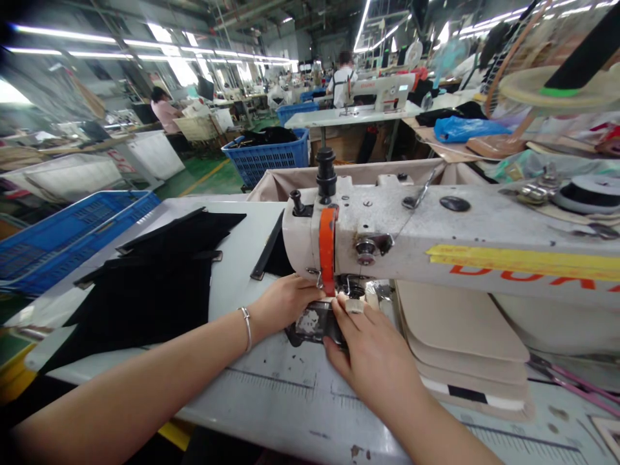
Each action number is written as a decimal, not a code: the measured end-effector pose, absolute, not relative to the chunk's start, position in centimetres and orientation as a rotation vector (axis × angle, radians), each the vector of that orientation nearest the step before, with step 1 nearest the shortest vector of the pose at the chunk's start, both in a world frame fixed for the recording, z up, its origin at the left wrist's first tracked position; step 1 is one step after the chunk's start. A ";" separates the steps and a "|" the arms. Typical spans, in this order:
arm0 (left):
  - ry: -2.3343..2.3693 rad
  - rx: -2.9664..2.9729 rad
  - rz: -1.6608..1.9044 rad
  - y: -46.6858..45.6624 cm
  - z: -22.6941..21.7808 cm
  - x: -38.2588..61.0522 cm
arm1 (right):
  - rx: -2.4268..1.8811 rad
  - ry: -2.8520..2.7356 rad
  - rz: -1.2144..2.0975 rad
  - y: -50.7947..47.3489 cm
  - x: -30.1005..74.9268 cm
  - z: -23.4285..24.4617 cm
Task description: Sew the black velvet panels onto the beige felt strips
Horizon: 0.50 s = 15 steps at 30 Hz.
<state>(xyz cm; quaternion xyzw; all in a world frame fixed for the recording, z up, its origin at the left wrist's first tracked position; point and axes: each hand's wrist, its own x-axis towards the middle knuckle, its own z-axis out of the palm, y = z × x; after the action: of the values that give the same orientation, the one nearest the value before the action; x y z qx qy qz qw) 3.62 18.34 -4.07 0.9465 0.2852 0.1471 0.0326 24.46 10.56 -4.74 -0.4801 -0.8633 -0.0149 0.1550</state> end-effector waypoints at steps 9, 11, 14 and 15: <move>1.000 2.859 0.489 18.7 -4.2 3.8 | -1.420 -2.444 -0.079 11.0 24.0 -5.1; 1.021 2.845 0.488 18.6 -4.1 3.8 | -1.401 -2.428 -0.056 11.0 24.0 -5.1; 1.037 2.836 0.501 18.6 -4.1 3.7 | -1.357 -2.403 -0.028 10.9 24.0 -5.0; 1.031 2.836 0.508 18.6 -4.1 3.7 | -1.348 -2.396 -0.027 10.9 24.1 -5.0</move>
<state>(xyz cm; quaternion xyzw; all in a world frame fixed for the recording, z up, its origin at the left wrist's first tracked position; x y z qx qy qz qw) 3.67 18.56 -4.06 0.9260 0.3366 0.1659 0.0406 24.08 10.92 -4.96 -0.4810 -0.8547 -0.0095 0.1950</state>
